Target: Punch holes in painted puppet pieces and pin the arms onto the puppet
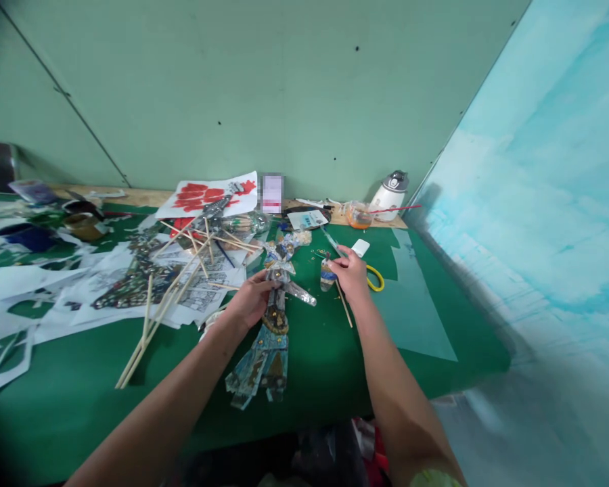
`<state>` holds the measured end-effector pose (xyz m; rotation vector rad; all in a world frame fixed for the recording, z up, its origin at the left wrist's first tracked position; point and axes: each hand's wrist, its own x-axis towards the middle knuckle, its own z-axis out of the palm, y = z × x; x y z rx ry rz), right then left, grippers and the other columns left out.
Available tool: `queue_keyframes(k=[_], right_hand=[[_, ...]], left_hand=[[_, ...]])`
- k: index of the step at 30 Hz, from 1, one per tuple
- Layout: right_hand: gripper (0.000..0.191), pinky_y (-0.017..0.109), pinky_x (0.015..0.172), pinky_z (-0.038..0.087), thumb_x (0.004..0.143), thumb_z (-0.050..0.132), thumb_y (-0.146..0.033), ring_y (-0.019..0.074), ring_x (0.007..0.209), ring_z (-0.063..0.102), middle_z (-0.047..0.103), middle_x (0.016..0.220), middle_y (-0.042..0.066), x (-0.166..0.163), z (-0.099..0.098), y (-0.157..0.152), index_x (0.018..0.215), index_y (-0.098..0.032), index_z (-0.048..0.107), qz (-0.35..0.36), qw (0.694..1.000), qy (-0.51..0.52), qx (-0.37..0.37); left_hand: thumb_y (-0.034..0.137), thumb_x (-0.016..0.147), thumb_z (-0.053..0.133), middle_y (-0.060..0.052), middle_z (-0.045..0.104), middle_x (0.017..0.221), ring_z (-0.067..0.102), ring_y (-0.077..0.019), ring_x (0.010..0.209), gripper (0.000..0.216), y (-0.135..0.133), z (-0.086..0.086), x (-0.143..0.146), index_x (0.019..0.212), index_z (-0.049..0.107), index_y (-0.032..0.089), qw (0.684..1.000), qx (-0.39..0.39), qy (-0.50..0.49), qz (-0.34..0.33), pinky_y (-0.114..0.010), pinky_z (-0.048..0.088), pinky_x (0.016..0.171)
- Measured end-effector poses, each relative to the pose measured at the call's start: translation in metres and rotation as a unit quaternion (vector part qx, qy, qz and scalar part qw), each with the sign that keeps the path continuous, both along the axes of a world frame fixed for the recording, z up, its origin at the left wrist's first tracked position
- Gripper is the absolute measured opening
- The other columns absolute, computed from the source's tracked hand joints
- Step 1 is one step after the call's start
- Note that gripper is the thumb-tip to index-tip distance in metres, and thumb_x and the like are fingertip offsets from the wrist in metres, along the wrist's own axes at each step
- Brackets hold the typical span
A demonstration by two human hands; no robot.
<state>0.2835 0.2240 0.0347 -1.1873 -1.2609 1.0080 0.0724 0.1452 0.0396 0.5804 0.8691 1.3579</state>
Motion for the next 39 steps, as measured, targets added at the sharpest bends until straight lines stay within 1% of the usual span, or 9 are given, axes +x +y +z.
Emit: queue_keyframes(k=[6, 9, 14, 19, 24, 26, 30, 34, 39], right_hand=[[0.048, 0.037, 0.073, 0.051, 0.061, 0.074, -0.031, 0.0201, 0.070, 0.065, 0.071, 0.073, 0.003, -0.001, -0.014, 0.008, 0.106, -0.016, 0.065, -0.046, 0.999, 0.028, 0.006], [0.049, 0.034, 0.065, 0.052, 0.060, 0.074, -0.034, 0.0187, 0.066, 0.064, 0.068, 0.070, 0.002, -0.004, -0.015, 0.007, 0.104, -0.015, 0.064, -0.068, 0.995, 0.070, -0.009], [0.052, 0.024, 0.043, 0.043, 0.059, 0.073, -0.037, 0.0140, 0.054, 0.057, 0.061, 0.066, -0.001, -0.011, -0.009, 0.001, 0.105, -0.015, 0.064, -0.092, 0.986, 0.125, -0.054], [0.066, 0.019, 0.036, 0.033, 0.061, 0.073, -0.033, 0.0097, 0.048, 0.048, 0.056, 0.063, -0.005, -0.013, -0.003, -0.003, 0.123, -0.020, 0.057, -0.095, 0.982, 0.157, -0.043], [0.044, 0.020, 0.039, 0.034, 0.060, 0.074, -0.034, 0.0092, 0.051, 0.050, 0.062, 0.069, -0.001, -0.018, 0.020, 0.000, 0.102, -0.019, 0.069, -0.076, 0.985, 0.156, -0.024], [0.033, 0.021, 0.042, 0.037, 0.059, 0.075, -0.033, 0.0111, 0.058, 0.054, 0.067, 0.078, 0.003, -0.023, 0.033, 0.002, 0.088, -0.017, 0.072, -0.073, 0.986, 0.149, -0.021], [0.027, 0.022, 0.042, 0.036, 0.056, 0.076, -0.031, 0.0125, 0.061, 0.056, 0.070, 0.083, 0.006, -0.037, 0.050, 0.005, 0.078, -0.015, 0.073, -0.074, 0.986, 0.146, -0.025], [0.032, 0.024, 0.043, 0.036, 0.052, 0.079, -0.033, 0.0114, 0.053, 0.054, 0.069, 0.074, 0.005, -0.049, 0.053, 0.000, 0.077, -0.014, 0.073, -0.060, 0.984, 0.160, -0.052], [0.031, 0.026, 0.048, 0.037, 0.053, 0.080, -0.033, 0.0124, 0.056, 0.054, 0.070, 0.080, 0.006, -0.058, 0.052, -0.014, 0.077, -0.015, 0.073, -0.025, 0.989, 0.138, -0.053]], left_hand=[[0.010, 0.055, 0.072, 0.000, 0.068, 0.075, 0.062, -0.0107, 0.062, 0.034, 0.002, -0.007, 0.004, 0.088, 0.063, 0.014, 0.999, 0.021, 0.028, 0.012, -0.021, 0.048, 0.060], [0.010, 0.055, 0.071, -0.001, 0.069, 0.082, 0.063, -0.0115, 0.067, 0.047, 0.001, -0.009, 0.004, 0.101, 0.061, 0.016, 0.999, 0.014, 0.036, 0.030, -0.021, 0.047, 0.063], [0.012, 0.057, 0.071, 0.002, 0.068, 0.082, 0.062, -0.0124, 0.069, 0.084, -0.001, -0.010, 0.004, 0.134, 0.041, 0.023, 0.996, 0.016, 0.057, 0.067, -0.023, 0.047, 0.066], [0.014, 0.063, 0.066, 0.003, 0.064, 0.085, 0.059, -0.0107, 0.069, 0.084, -0.003, -0.012, 0.004, 0.140, 0.034, 0.026, 0.982, 0.071, 0.145, 0.094, -0.021, 0.044, 0.065], [0.009, 0.065, 0.061, 0.007, 0.053, 0.070, 0.047, -0.0087, 0.057, 0.083, -0.005, -0.014, 0.004, 0.141, 0.033, 0.025, 0.956, 0.085, 0.253, 0.125, -0.020, 0.037, 0.056], [0.009, 0.066, 0.061, 0.007, 0.050, 0.067, 0.045, -0.0095, 0.056, 0.080, -0.007, -0.014, 0.003, 0.140, 0.038, 0.025, 0.938, 0.097, 0.305, 0.136, -0.021, 0.038, 0.056], [0.007, 0.069, 0.058, 0.000, 0.060, 0.082, 0.056, -0.0146, 0.072, 0.065, -0.010, -0.012, 0.002, 0.130, 0.052, 0.028, 0.917, 0.112, 0.360, 0.132, -0.028, 0.046, 0.072], [0.001, 0.072, 0.051, -0.004, 0.062, 0.096, 0.058, -0.0172, 0.086, 0.047, -0.008, -0.015, 0.001, 0.108, 0.067, 0.026, 0.891, 0.145, 0.410, 0.132, -0.033, 0.046, 0.083], [-0.002, 0.074, 0.048, -0.004, 0.055, 0.085, 0.057, -0.0154, 0.079, 0.033, -0.007, -0.018, 0.001, 0.079, 0.072, 0.020, 0.847, 0.174, 0.495, 0.082, -0.030, 0.047, 0.077]])
